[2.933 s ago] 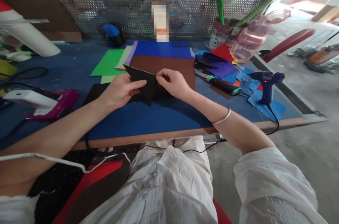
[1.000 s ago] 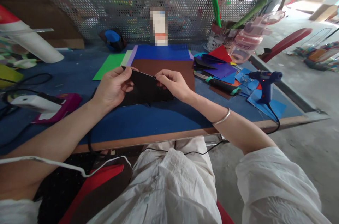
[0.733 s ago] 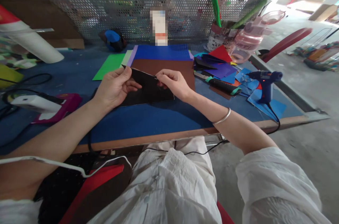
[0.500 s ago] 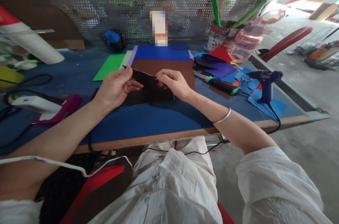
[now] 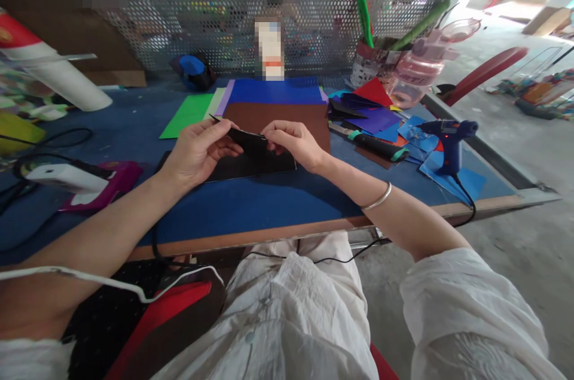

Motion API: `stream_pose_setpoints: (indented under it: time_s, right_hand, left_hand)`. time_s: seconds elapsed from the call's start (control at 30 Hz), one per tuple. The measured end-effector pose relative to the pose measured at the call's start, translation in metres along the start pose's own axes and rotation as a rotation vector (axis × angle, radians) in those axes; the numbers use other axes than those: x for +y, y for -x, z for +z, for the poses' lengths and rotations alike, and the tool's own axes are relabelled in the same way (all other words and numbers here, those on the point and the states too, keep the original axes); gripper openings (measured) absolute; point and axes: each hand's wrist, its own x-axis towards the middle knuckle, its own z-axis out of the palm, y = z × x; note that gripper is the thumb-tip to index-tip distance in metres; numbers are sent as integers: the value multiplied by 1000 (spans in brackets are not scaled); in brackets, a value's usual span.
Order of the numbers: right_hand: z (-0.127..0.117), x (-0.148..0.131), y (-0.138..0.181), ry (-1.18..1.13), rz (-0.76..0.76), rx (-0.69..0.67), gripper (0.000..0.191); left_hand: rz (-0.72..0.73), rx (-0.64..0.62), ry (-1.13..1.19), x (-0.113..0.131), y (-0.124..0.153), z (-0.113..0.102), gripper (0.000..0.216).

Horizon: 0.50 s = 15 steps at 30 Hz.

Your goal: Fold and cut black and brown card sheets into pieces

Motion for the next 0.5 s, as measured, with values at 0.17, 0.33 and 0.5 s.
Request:
stream_pose_setpoints:
  time_s: [0.17,0.33,0.5]
  right_hand:
    - [-3,2,-1,-101,74,-30,21]
    - [-4,2,-3,-151,128,-73,24]
    - [-3,1,-3,-180,157,-112,27]
  left_hand:
    - [5,-32,13,0,1,-1,29]
    - [5,-60,32,-1,-1,-3,27]
    - [9,-85,35,-2,-2,-5,23]
